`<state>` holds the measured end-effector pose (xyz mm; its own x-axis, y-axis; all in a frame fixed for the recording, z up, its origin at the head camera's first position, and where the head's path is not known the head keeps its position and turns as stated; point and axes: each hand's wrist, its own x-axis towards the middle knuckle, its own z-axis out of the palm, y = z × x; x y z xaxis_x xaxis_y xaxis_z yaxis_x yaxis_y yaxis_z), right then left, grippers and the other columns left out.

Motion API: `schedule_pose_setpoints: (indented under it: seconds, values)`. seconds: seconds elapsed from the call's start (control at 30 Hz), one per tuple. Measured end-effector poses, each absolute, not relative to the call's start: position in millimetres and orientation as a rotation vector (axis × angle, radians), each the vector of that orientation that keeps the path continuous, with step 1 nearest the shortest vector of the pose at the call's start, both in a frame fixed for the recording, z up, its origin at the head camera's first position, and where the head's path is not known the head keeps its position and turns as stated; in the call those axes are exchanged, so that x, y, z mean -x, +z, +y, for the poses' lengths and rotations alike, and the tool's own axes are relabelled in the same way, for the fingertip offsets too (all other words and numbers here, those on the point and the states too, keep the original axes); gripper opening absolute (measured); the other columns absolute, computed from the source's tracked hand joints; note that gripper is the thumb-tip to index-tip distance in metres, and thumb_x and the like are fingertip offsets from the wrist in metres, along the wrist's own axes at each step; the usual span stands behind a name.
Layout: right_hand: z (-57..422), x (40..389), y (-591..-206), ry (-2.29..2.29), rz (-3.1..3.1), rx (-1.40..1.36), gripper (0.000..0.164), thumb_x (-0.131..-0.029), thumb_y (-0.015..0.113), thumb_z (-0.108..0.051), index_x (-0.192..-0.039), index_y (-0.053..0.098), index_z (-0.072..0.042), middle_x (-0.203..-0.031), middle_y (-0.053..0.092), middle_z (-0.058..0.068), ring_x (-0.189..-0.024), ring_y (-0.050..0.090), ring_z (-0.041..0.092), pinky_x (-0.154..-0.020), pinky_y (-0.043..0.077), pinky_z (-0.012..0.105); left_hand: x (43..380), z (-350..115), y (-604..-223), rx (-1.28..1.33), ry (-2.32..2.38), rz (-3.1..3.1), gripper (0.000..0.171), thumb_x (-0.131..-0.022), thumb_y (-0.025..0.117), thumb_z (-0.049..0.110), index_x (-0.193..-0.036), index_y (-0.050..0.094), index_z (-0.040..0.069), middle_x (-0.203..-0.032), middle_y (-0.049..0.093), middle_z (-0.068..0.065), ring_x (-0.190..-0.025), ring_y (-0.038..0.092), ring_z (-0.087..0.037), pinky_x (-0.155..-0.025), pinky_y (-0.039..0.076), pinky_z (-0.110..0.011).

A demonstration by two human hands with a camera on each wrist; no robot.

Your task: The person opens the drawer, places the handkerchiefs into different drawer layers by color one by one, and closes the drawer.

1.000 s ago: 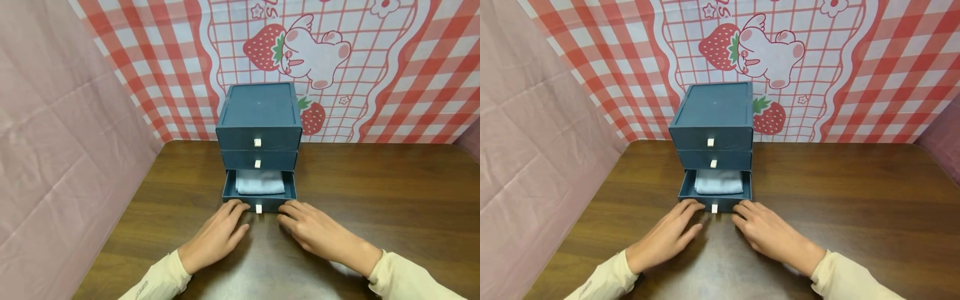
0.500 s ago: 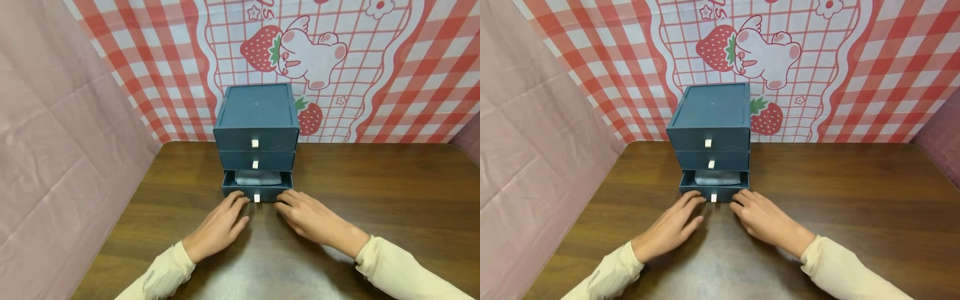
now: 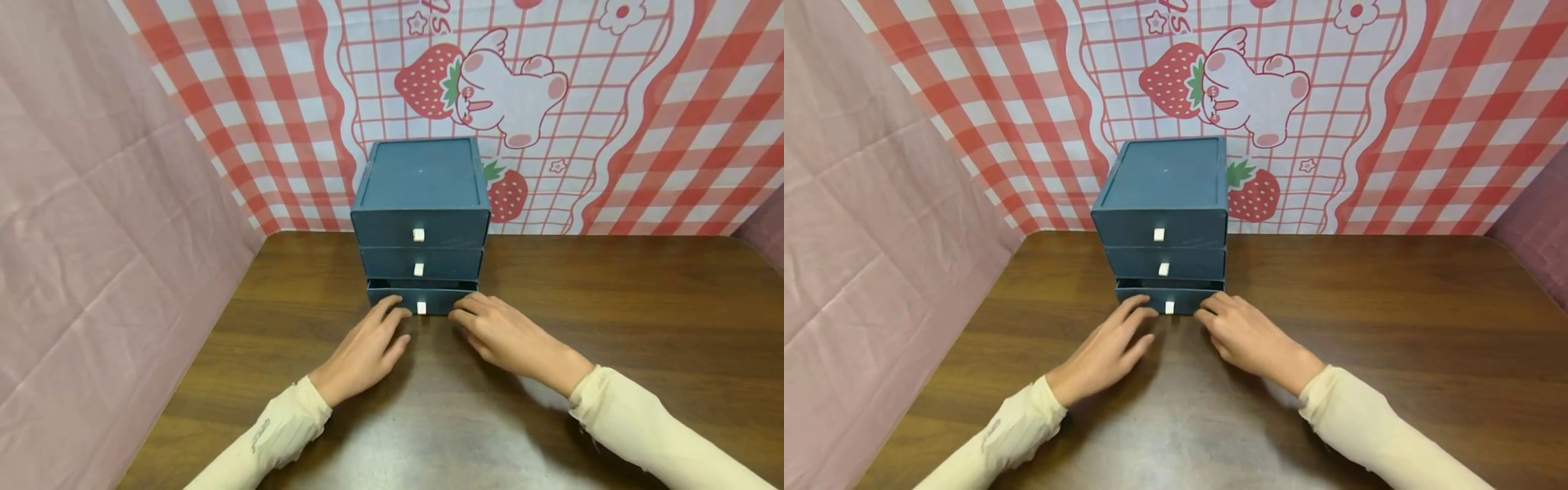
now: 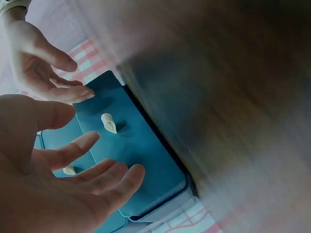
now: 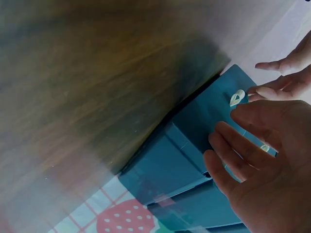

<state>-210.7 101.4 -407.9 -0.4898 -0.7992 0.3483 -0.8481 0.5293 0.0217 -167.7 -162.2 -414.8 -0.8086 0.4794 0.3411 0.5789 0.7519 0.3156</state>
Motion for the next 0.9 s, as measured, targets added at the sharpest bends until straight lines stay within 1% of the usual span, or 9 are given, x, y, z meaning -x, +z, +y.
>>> schedule_pose_setpoints:
  seconds: [0.23, 0.43, 0.57, 0.73, 0.77, 0.83, 0.87, 0.9]
  values:
    - [103.0, 227.6, -408.8, 0.305, -2.462, -1.34, 0.031, -0.084, 0.074, -0.001, -0.115, 0.068, 0.002, -0.111, 0.066, 0.013, -0.104, 0.062, 0.028, -0.088, 0.054, 0.041, 182.8, -165.9, -418.1, 0.837, -0.568, -2.7, 0.033, -0.097, 0.065, 0.015, -0.127, 0.059, 0.003, -0.144, 0.046, -0.022, -0.13, 0.05, -0.032, -0.102, 0.048, -0.042]
    - [105.8, 229.8, -407.0, 0.291, -2.481, -1.3, 0.033, -0.085, 0.073, -0.003, -0.118, 0.067, 0.003, -0.111, 0.067, 0.014, -0.102, 0.064, 0.028, -0.087, 0.054, 0.042, 190.8, -165.1, -418.8, 0.891, -0.561, -2.694, 0.035, -0.096, 0.066, 0.015, -0.128, 0.059, 0.002, -0.144, 0.045, -0.023, -0.13, 0.051, -0.033, -0.103, 0.047, -0.043]
    - [113.8, 220.9, -405.8, 0.218, -2.436, -1.291, 0.033, -0.084, 0.075, -0.004, -0.115, 0.067, 0.003, -0.108, 0.067, 0.015, -0.102, 0.063, 0.03, -0.088, 0.053, 0.044, 188.6, -162.8, -417.7, 0.932, -0.523, -2.631, 0.034, -0.095, 0.067, 0.015, -0.126, 0.061, 0.002, -0.144, 0.046, -0.023, -0.131, 0.049, -0.033, -0.102, 0.047, -0.046]
    - [133.3, 190.9, -405.7, 0.14, -2.378, -1.291, 0.039, -0.08, 0.073, -0.004, -0.117, 0.066, 0.003, -0.11, 0.067, 0.017, -0.106, 0.061, 0.035, -0.092, 0.049, 0.05, 171.8, -166.0, -415.1, 0.979, -0.37, -2.524, 0.034, -0.095, 0.067, 0.02, -0.125, 0.062, 0.005, -0.142, 0.049, -0.02, -0.134, 0.047, -0.032, -0.099, 0.048, -0.049]
    - [138.1, 184.1, -405.7, 0.14, -2.376, -1.29, 0.039, -0.08, 0.071, -0.005, -0.118, 0.065, 0.004, -0.111, 0.066, 0.018, -0.108, 0.06, 0.036, -0.093, 0.049, 0.05, 167.8, -167.7, -414.4, 0.975, -0.334, -2.512, 0.034, -0.096, 0.066, 0.022, -0.125, 0.061, 0.005, -0.142, 0.049, -0.02, -0.134, 0.046, -0.032, -0.1, 0.048, -0.05]
    - [147.5, 171.0, -405.9, 0.144, -2.373, -1.269, 0.032, -0.094, 0.059, -0.014, -0.12, 0.065, 0.003, -0.113, 0.066, 0.018, -0.109, 0.059, 0.037, -0.093, 0.048, 0.051, 159.5, -172.6, -412.7, 0.96, -0.258, -2.496, 0.037, -0.097, 0.064, 0.028, -0.127, 0.06, 0.007, -0.143, 0.049, -0.019, -0.137, 0.043, -0.033, -0.102, 0.046, -0.051]
    - [152.2, 165.0, -406.2, 0.153, -2.371, -1.253, 0.033, -0.099, 0.051, -0.018, -0.12, 0.065, 0.004, -0.114, 0.066, 0.019, -0.11, 0.059, 0.037, -0.093, 0.048, 0.052, 155.1, -176.3, -412.1, 0.95, -0.225, -2.491, 0.038, -0.098, 0.062, 0.031, -0.128, 0.06, 0.007, -0.144, 0.048, -0.019, -0.138, 0.042, -0.034, -0.103, 0.044, -0.053]
    - [156.7, 159.2, -406.7, 0.16, -2.368, -1.232, 0.038, -0.104, 0.042, -0.023, -0.12, 0.065, 0.004, -0.115, 0.066, 0.019, -0.11, 0.059, 0.038, -0.093, 0.047, 0.052, 150.8, -180.8, -411.8, 0.941, -0.2, -2.482, 0.04, -0.099, 0.06, 0.034, -0.129, 0.06, 0.007, -0.144, 0.048, -0.019, -0.138, 0.041, -0.035, -0.104, 0.043, -0.054]
